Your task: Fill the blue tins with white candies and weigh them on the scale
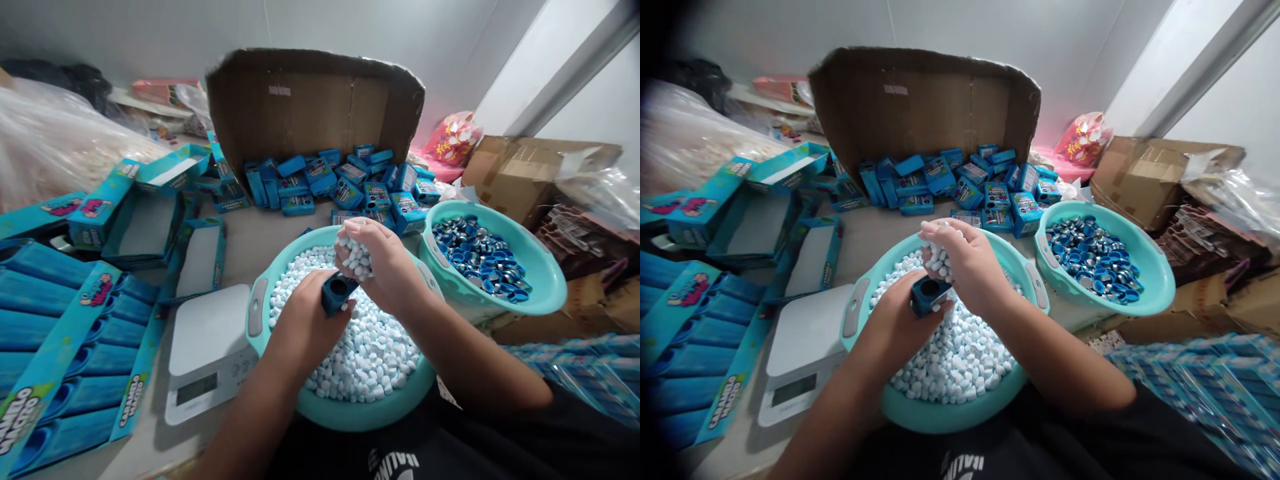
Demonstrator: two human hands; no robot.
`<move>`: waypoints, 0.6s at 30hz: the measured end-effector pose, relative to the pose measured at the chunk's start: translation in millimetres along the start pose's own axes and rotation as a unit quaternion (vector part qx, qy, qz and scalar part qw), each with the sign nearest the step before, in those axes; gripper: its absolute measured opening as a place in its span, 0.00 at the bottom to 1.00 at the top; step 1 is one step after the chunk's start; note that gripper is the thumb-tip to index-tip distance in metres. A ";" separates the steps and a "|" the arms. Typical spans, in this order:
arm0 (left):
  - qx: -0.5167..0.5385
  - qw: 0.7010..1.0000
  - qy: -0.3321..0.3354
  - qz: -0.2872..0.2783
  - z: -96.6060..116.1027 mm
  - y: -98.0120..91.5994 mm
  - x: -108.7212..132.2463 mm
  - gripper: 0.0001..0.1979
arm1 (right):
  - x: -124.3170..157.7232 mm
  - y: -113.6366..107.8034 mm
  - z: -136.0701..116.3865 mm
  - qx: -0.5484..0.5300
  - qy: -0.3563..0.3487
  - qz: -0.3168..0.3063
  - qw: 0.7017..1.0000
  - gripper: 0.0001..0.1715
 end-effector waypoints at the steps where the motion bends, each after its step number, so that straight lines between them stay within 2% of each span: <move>1: -0.001 1.000 -0.003 -0.002 0.2 -0.2 -0.1 0.12 | 0.4 -0.7 0.1 0.008 -0.005 0.007 1.000 0.13; 7: 0.007 1.000 -0.019 -0.019 1.6 -1.4 0.1 0.08 | 2.4 1.2 0.7 0.047 0.003 0.015 0.999 0.14; 13: 0.004 1.000 -0.023 -0.019 -1.1 -1.4 1.5 0.09 | 2.2 4.8 0.7 0.019 0.020 0.016 0.999 0.13; 18: -0.010 1.000 0.000 -0.015 -0.7 -0.9 2.1 0.13 | 2.2 4.2 -0.9 0.017 0.012 -0.012 1.000 0.16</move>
Point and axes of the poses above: each hand's wrist, its own x-axis away from the middle knuckle, its own y-axis out of the palm, z = x × y, the point moved 3 cm from there along -x, towards the middle knuckle, and after that the axes turned 6 degrees about -y, right-handed, at the moved point
